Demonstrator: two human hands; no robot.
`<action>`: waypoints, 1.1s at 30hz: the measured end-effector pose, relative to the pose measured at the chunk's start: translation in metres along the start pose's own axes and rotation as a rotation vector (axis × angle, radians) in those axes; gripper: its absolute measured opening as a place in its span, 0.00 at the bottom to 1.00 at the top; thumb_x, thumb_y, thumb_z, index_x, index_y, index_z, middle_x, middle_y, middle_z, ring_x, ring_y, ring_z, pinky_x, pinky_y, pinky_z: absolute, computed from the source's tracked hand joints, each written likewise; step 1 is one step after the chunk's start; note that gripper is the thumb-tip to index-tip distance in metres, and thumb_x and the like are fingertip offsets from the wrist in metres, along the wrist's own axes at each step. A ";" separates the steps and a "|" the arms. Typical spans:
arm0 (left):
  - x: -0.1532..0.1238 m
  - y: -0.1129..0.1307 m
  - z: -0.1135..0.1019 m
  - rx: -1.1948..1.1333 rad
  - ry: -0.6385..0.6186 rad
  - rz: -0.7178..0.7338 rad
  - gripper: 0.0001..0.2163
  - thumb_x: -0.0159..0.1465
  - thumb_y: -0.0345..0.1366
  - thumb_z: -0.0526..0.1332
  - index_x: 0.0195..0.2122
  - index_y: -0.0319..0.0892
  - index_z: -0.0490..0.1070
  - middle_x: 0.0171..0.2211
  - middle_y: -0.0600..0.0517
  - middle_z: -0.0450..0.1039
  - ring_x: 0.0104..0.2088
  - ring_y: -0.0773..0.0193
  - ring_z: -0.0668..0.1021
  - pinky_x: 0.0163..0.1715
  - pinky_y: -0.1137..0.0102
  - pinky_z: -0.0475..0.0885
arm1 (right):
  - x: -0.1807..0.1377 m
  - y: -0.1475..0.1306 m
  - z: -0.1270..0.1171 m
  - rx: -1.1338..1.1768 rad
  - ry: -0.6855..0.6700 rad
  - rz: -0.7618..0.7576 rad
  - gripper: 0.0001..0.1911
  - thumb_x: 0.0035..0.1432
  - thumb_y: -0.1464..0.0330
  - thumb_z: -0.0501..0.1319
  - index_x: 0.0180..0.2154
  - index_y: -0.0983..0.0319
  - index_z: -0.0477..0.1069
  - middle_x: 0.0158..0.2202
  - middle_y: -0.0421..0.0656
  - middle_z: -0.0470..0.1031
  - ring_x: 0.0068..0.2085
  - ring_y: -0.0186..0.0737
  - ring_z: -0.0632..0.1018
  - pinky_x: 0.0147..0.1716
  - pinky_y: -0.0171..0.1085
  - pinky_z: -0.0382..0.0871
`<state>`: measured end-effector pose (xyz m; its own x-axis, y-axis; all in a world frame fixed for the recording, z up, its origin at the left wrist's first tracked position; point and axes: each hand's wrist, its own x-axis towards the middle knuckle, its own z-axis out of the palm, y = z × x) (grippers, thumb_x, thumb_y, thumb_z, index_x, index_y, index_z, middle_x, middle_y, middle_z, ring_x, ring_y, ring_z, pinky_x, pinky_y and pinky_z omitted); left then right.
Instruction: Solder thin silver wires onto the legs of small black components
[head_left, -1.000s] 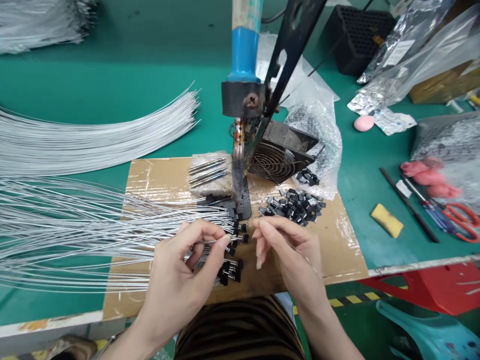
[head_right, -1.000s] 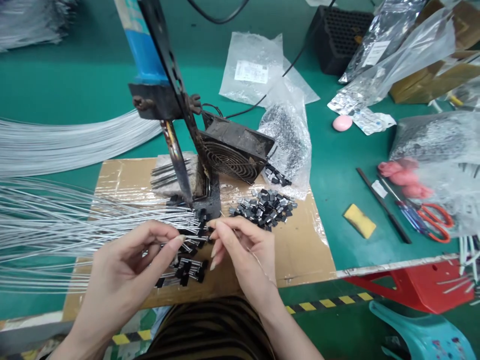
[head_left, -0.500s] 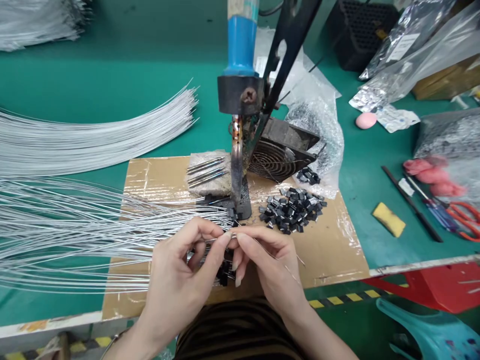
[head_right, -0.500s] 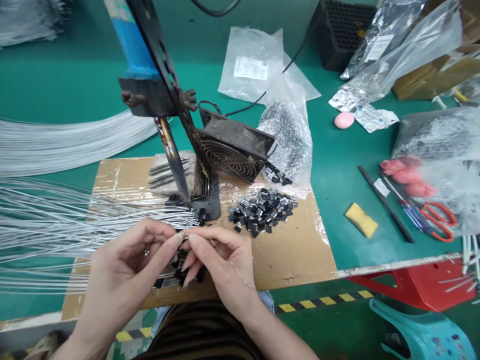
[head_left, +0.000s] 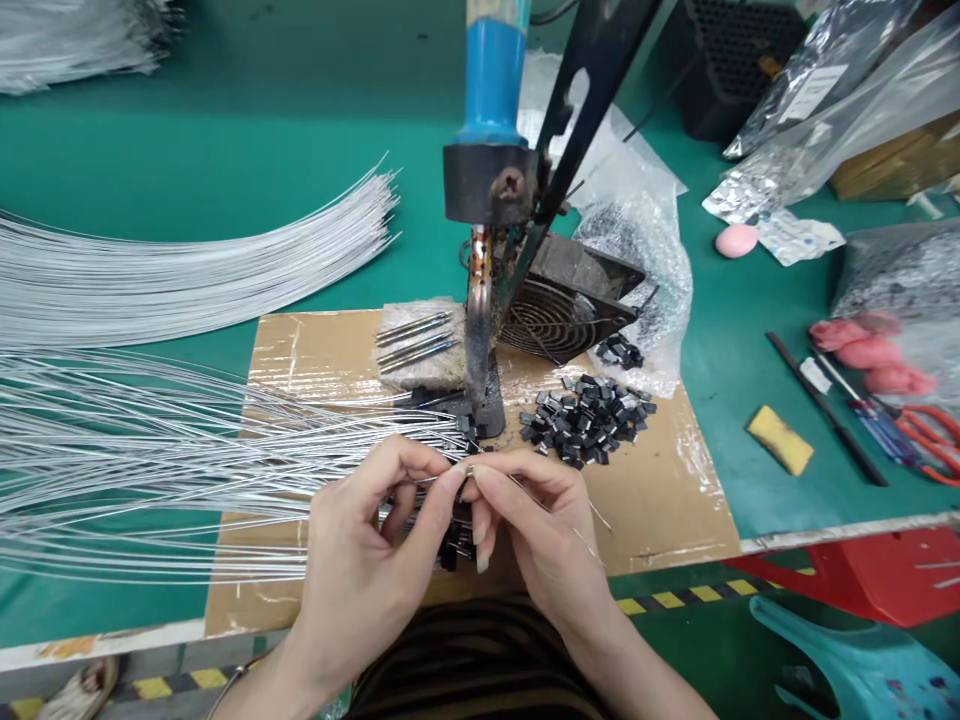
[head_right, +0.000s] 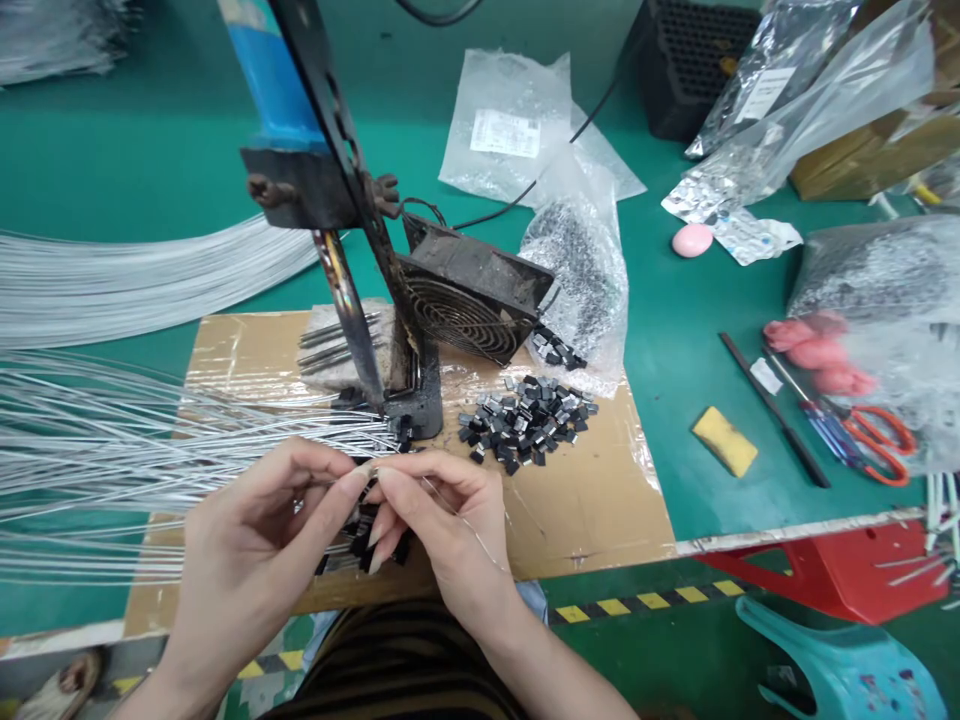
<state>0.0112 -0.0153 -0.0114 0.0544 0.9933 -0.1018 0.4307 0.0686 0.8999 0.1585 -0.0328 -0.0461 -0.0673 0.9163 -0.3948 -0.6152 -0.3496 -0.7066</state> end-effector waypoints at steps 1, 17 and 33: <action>0.000 -0.002 0.000 0.011 -0.007 0.017 0.06 0.71 0.36 0.64 0.35 0.45 0.75 0.24 0.57 0.71 0.22 0.69 0.69 0.22 0.72 0.62 | 0.000 0.000 0.000 -0.002 -0.001 0.005 0.07 0.61 0.63 0.73 0.39 0.59 0.86 0.26 0.40 0.82 0.19 0.29 0.76 0.19 0.28 0.76; 0.000 0.005 0.000 -0.064 -0.035 -0.018 0.07 0.70 0.34 0.64 0.33 0.44 0.74 0.24 0.57 0.70 0.24 0.69 0.69 0.24 0.73 0.63 | 0.003 -0.014 0.002 0.051 -0.002 0.117 0.08 0.55 0.63 0.76 0.31 0.61 0.86 0.25 0.40 0.81 0.17 0.28 0.74 0.15 0.26 0.71; 0.000 -0.002 0.000 -0.052 -0.033 0.056 0.05 0.70 0.33 0.64 0.35 0.44 0.75 0.26 0.56 0.74 0.24 0.70 0.73 0.22 0.77 0.66 | 0.002 -0.011 0.002 0.082 -0.032 0.124 0.08 0.57 0.62 0.75 0.34 0.61 0.86 0.25 0.40 0.81 0.18 0.28 0.74 0.17 0.27 0.74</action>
<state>0.0104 -0.0151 -0.0130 0.1069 0.9922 -0.0639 0.3791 0.0187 0.9252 0.1635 -0.0271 -0.0380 -0.1706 0.8734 -0.4561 -0.6628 -0.4442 -0.6028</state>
